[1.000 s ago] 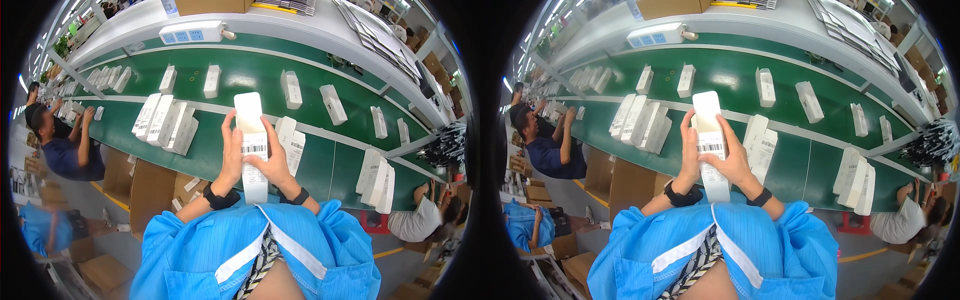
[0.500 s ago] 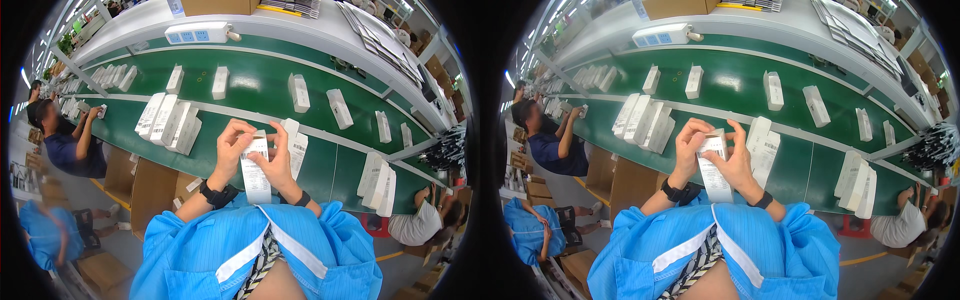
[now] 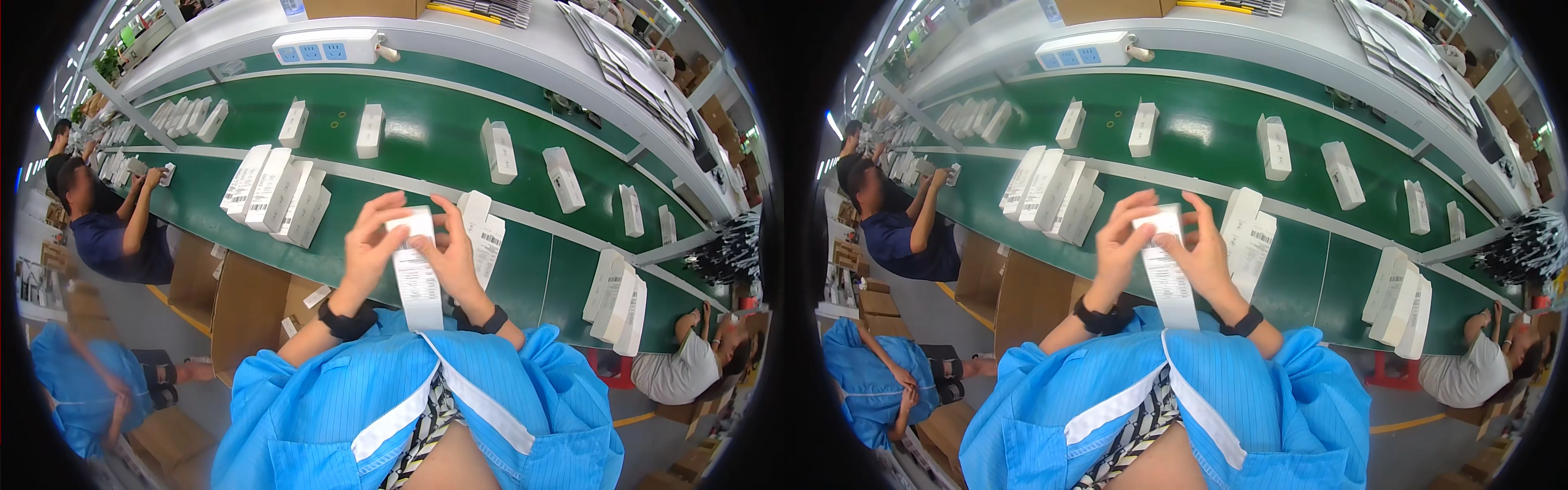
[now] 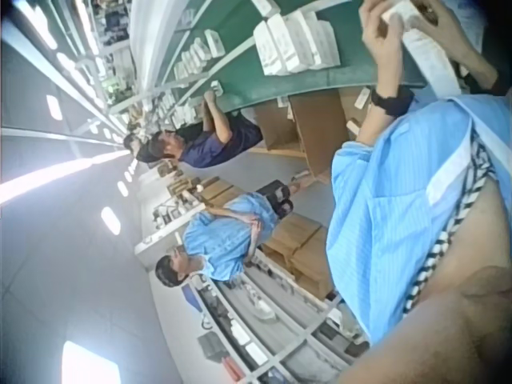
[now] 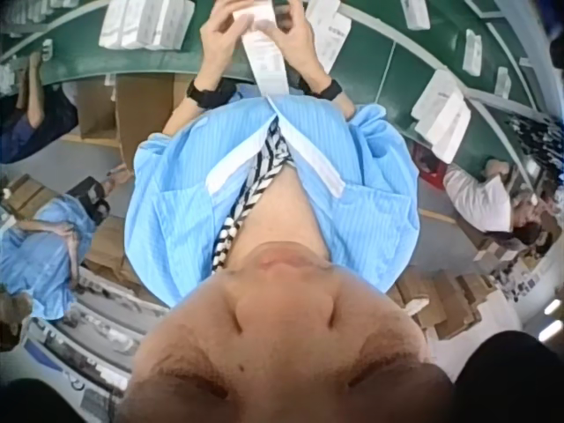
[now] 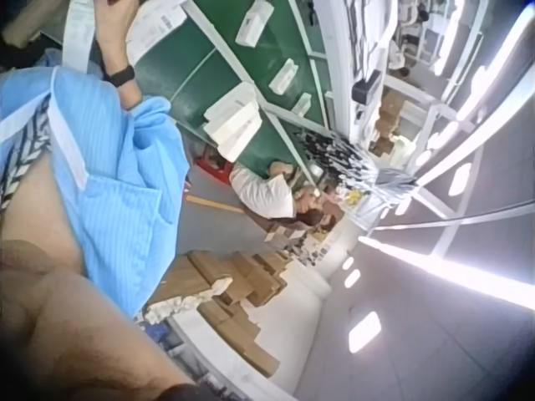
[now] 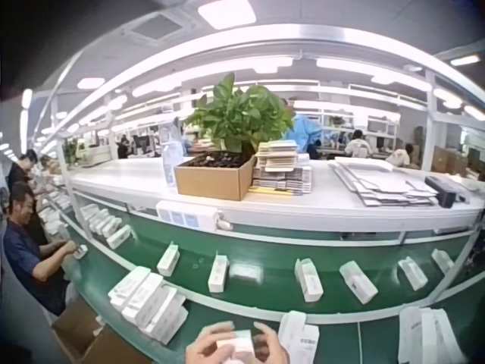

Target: Packaging and labeling small white boxes on a manufacturing assembly line.

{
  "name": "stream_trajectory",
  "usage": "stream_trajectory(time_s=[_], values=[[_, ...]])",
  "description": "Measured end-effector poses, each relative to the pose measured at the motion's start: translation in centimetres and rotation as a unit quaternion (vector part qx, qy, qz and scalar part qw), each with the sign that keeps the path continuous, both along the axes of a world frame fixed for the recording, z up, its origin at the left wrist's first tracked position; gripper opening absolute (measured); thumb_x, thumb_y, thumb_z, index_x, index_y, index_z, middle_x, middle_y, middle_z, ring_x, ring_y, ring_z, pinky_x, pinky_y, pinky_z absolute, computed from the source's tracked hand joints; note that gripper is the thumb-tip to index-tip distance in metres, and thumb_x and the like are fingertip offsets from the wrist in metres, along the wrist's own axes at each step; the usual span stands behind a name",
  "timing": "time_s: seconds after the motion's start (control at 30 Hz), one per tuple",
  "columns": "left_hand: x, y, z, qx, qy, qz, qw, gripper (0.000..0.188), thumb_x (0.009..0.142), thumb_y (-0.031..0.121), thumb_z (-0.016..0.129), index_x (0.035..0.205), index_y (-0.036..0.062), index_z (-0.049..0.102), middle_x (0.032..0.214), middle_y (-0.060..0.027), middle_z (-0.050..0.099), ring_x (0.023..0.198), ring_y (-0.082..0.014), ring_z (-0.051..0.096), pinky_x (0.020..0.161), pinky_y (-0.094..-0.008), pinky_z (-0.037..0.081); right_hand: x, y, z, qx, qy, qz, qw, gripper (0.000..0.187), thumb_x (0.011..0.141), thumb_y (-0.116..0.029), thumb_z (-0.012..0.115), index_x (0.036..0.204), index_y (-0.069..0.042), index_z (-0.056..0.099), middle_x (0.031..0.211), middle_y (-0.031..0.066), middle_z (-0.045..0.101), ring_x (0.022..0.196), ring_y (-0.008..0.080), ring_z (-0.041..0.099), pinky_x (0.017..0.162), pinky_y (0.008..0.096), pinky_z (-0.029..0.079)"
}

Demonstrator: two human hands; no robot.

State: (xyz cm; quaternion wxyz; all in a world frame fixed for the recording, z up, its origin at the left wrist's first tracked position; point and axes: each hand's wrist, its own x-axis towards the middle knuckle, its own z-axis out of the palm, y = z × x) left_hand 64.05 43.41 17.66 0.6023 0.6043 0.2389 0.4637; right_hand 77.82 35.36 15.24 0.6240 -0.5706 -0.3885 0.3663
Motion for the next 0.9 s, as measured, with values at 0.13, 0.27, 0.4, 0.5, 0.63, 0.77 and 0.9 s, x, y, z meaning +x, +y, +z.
stream_trajectory(time_s=[0.13, 0.27, 0.4, 0.5, 0.63, 0.77, 0.9], values=[[-8.3, 4.7, -1.5, 0.004, 0.142, 0.127, 0.982, 0.021, 0.089, 0.006, 0.064, 0.109, 0.0001, 0.069, 0.125, -0.0109, 0.062, 0.116, -0.0203, 0.057, 0.098, -0.0312, 0.045, 5.8, -1.5, -7.7, -0.122, -0.134, -0.218, 0.959, 0.072, 0.079, -0.031, 0.083, 0.135, -0.003, 0.048, 0.113, 0.0122, 0.057, 0.092, 0.0203, 0.062, 0.076, 0.0328, 0.052], [-17.6, 6.6, -3.3, 0.133, 0.374, 0.227, 0.889, 0.032, 0.087, 0.017, 0.07, 0.116, 0.0044, 0.069, 0.126, -0.0153, 0.061, 0.12, -0.029, 0.055, 0.103, -0.0376, 0.04, 9.9, -6.5, -18.1, -0.293, -0.297, -0.337, 0.844, 0.073, 0.073, -0.042, 0.083, 0.124, 0.003, 0.055, 0.106, 0.0163, 0.058, 0.09, 0.0301, 0.06, 0.08, 0.0411, 0.05], [-15.4, 6.0, -5.2, -0.025, 0.258, 0.147, 0.954, 0.029, 0.089, 0.013, 0.07, 0.115, -0.0005, 0.068, 0.118, -0.0101, 0.066, 0.113, -0.0187, 0.059, 0.099, -0.0327, 0.044, 11.1, -7.5, -20.6, -0.284, -0.243, -0.339, 0.863, 0.046, 0.076, -0.033, 0.082, 0.1, 0.0, 0.063, 0.092, 0.0129, 0.06, 0.079, 0.0273, 0.059, 0.071, 0.0387, 0.048], [-9.3, 4.3, -4.5, -0.098, 0.208, 0.042, 0.972, 0.036, 0.091, 0.015, 0.07, 0.124, 0.0014, 0.063, 0.12, -0.0104, 0.064, 0.116, -0.0181, 0.057, 0.101, -0.0323, 0.043, 9.8, -5.1, -15.8, -0.127, -0.157, -0.337, 0.92, 0.032, 0.08, -0.025, 0.08, 0.091, -0.001, 0.062, 0.084, 0.0083, 0.06, 0.073, 0.0186, 0.058, 0.066, 0.0334, 0.047], [-0.8, 2.0, -4.3, -0.186, 0.054, -0.01, 0.981, 0.065, 0.093, 0.016, 0.068, 0.147, 0.0034, 0.034, 0.128, -0.0125, 0.058, 0.121, -0.0204, 0.054, 0.099, -0.0345, 0.045, 2.5, -2.8, -5.2, -0.016, -0.074, -0.066, 0.995, 0.024, 0.084, -0.017, 0.076, 0.089, -0.001, 0.058, 0.08, 0.0045, 0.06, 0.074, 0.0091, 0.057, 0.065, 0.0278, 0.047], [3.0, 2.0, -2.5, -0.211, -0.003, -0.061, 0.976, 0.072, 0.093, 0.012, 0.066, 0.15, 0.0016, 0.024, 0.121, -0.0117, 0.06, 0.114, -0.0186, 0.056, 0.097, -0.0344, 0.045, -1.3, -1.6, -0.8, -0.025, -0.136, 0.018, 0.99, 0.048, 0.083, -0.023, 0.078, 0.118, -0.003, 0.051, 0.104, 0.0152, 0.064, 0.098, 0.023, 0.065, 0.084, 0.0333, 0.051], [3.3, 0.9, -1.4, -0.139, 0.017, -0.079, 0.987, 0.063, 0.097, 0.018, 0.053, 0.151, 0.0031, 0.025, 0.126, -0.0144, 0.057, 0.114, -0.0196, 0.056, 0.097, -0.033, 0.045, -0.3, -0.8, 0.7, 0.05, -0.063, 0.028, 0.996, 0.097, 0.082, -0.026, 0.08, 0.155, -0.011, 0.017, 0.129, 0.024, 0.057, 0.118, 0.033, 0.06, 0.096, 0.0409, 0.048]])
